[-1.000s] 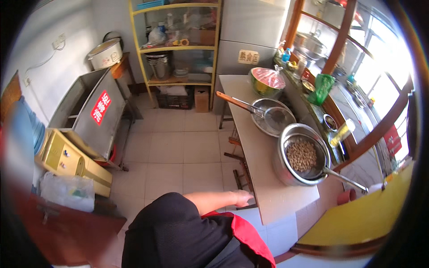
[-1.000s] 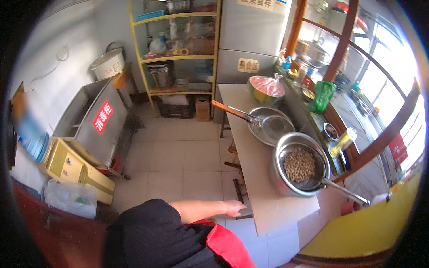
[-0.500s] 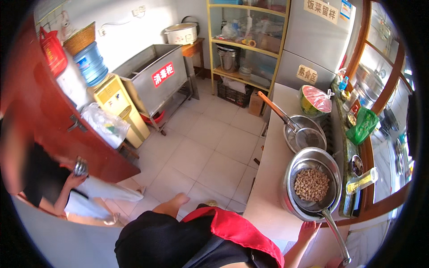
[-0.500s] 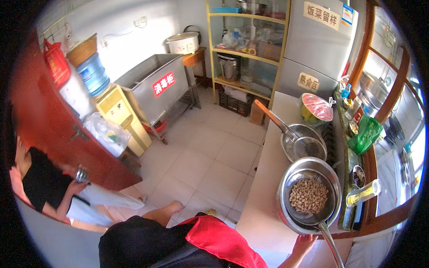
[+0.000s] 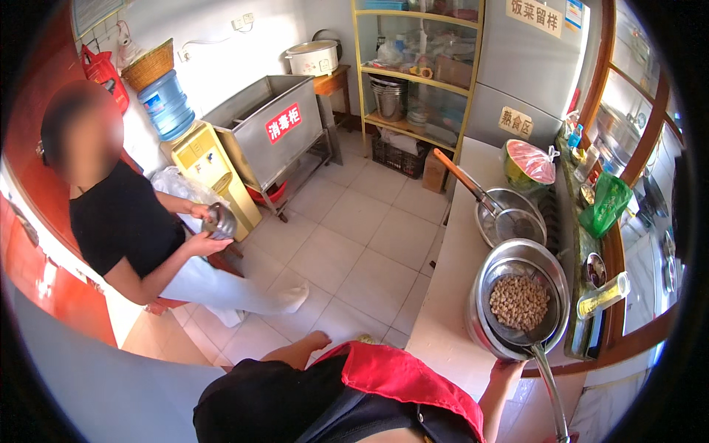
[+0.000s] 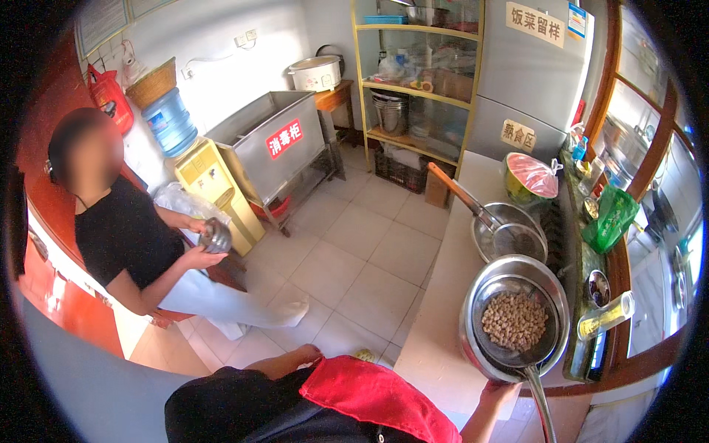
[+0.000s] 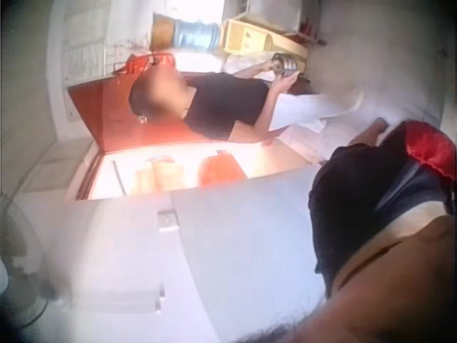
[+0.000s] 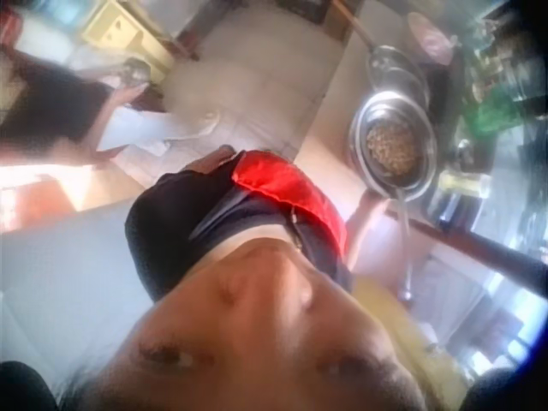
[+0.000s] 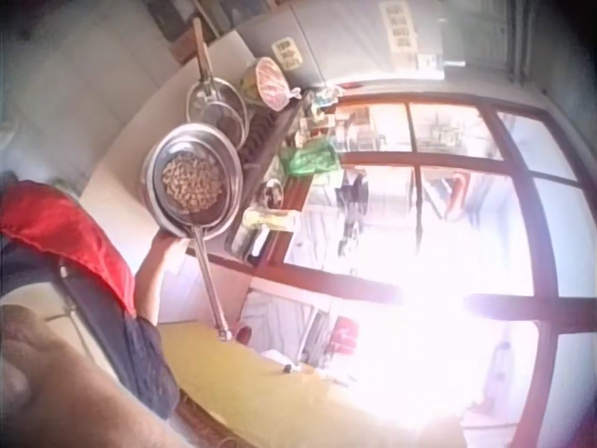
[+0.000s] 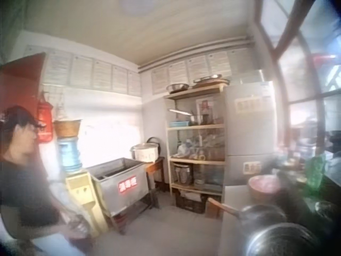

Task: The person transfers cooked beans from a strainer into a rice cooker pot, then uses a ladle to scoop soup from a large pot and pour it over the beans. The person repeats the ladling action multiple times to fill the pot.

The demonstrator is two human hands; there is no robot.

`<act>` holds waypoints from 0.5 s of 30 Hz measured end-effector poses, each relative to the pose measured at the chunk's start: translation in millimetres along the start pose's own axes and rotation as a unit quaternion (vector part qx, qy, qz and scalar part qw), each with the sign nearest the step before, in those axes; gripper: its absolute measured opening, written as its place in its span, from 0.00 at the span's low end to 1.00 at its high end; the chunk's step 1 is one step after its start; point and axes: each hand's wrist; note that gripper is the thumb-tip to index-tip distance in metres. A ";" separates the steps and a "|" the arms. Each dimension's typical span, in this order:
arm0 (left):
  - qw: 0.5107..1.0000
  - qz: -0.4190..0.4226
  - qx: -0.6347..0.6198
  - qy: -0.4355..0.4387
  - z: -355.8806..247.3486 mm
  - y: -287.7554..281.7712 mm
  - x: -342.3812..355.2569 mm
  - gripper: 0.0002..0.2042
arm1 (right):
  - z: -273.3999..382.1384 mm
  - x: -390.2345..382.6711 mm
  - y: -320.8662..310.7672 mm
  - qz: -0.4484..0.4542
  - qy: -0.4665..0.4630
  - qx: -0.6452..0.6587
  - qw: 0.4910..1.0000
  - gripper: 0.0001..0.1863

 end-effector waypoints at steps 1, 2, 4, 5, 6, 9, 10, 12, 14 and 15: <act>0.994 0.034 -0.084 -0.054 -18.7 -31.7 -7.1 0.18 | -2.3 -6.4 3.2 0.000 -0.001 -0.003 1.000 0.26; 0.989 0.005 -0.132 -0.062 -31.1 -48.7 -14.0 0.17 | -6.2 -11.5 5.1 0.000 -0.010 0.000 1.000 0.27; 0.969 -0.052 -0.230 -0.072 -46.5 -67.0 -16.9 0.17 | -12.3 -20.0 10.2 0.004 -0.035 0.006 0.999 0.27; 0.970 -0.054 -0.230 -0.066 -47.9 -69.0 -15.3 0.17 | -9.7 -27.8 19.1 -0.014 -0.020 -0.004 1.000 0.21; 0.970 -0.055 -0.230 -0.060 -49.1 -70.3 -13.5 0.17 | -11.9 -27.0 15.1 -0.006 -0.021 0.008 1.000 0.23; 0.992 -0.039 -0.117 -0.017 -18.8 -34.0 12.2 0.17 | -17.0 -32.6 14.7 0.001 0.001 0.041 0.999 0.26; 0.998 -0.028 -0.058 0.007 -6.4 -18.8 21.9 0.18 | -17.6 -36.0 19.7 0.009 -0.006 0.040 0.999 0.25; 0.998 0.048 -0.017 -0.026 1.7 -7.8 21.9 0.18 | -18.9 -41.3 19.5 0.018 -0.025 0.035 0.999 0.22; 0.988 0.112 -0.053 -0.096 6.3 -13.1 18.8 0.18 | -18.8 -34.5 9.0 0.062 -0.032 0.059 0.996 0.24; 0.973 0.149 -0.099 -0.148 5.0 -17.5 17.0 0.18 | -13.0 -45.1 26.6 0.128 -0.058 0.070 0.988 0.27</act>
Point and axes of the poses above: each hand's wrist, its own x-axis towards the middle knuckle, its own y-axis out of the palm, z = x × y, and after that the axes turned 10 degrees about -y, right-handed
